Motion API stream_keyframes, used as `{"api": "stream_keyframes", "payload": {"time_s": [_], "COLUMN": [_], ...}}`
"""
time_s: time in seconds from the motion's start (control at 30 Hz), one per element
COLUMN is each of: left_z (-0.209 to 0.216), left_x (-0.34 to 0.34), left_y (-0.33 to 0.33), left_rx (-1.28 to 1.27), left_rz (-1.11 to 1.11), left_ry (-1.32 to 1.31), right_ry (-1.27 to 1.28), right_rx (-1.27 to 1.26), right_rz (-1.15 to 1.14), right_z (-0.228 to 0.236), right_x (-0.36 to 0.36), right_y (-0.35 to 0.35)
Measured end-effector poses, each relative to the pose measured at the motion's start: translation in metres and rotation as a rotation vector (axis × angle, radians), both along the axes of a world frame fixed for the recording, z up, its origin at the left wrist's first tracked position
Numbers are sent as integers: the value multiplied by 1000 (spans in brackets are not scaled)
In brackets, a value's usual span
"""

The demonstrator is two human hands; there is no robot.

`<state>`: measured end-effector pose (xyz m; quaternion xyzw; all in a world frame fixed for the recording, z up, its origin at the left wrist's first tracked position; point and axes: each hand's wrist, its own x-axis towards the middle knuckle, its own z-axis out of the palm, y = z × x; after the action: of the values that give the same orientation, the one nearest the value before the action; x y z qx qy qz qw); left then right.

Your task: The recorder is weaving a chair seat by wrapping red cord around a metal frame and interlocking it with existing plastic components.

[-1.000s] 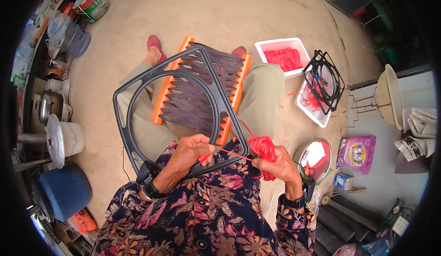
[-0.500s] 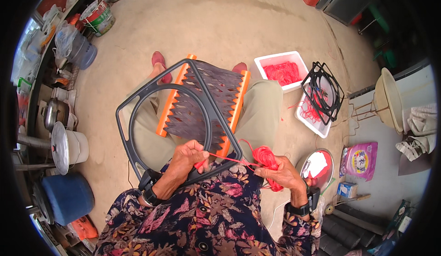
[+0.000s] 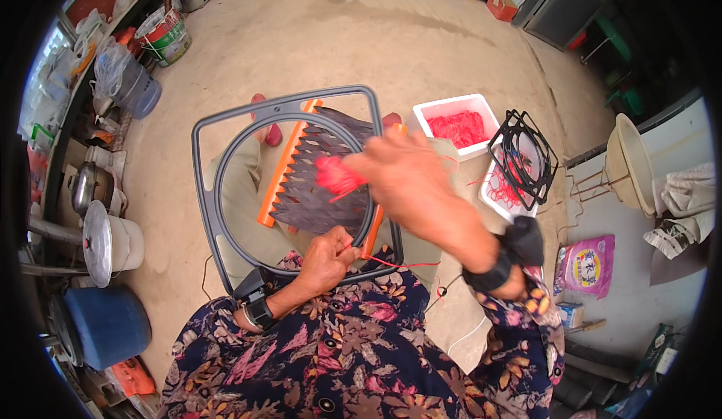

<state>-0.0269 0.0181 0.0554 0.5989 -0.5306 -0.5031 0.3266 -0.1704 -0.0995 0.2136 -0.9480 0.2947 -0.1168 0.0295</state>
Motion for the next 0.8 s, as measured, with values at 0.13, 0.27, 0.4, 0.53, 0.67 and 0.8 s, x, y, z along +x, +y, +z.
{"api": "stream_keyframes", "payload": {"time_s": [0.13, 0.27, 0.4, 0.53, 0.67, 0.8], "left_z": [26, 18, -3, -35, -13, -12], "left_x": [-1, 8, 8, 13, 22, 24], "left_y": [-6, -20, -23, -26, -26, -24], "left_rx": [-100, -105, -115, 40, 283, 243], "left_rz": [-29, -41, -2, 62, 151, 204], "left_ry": [-136, -231, -211, 8, 336, 436], "right_ry": [193, 440, 542, 24, -80, -246], "right_rx": [-103, -150, 39, 147, 258, 939], "right_rz": [161, 362, 429, 417, 141, -316], "right_z": [-61, -108, -126, -106, -62, -56], "right_x": [43, 47, 52, 53, 26, -37], "right_y": [-9, -25, -33, -37, -35, 7]}}
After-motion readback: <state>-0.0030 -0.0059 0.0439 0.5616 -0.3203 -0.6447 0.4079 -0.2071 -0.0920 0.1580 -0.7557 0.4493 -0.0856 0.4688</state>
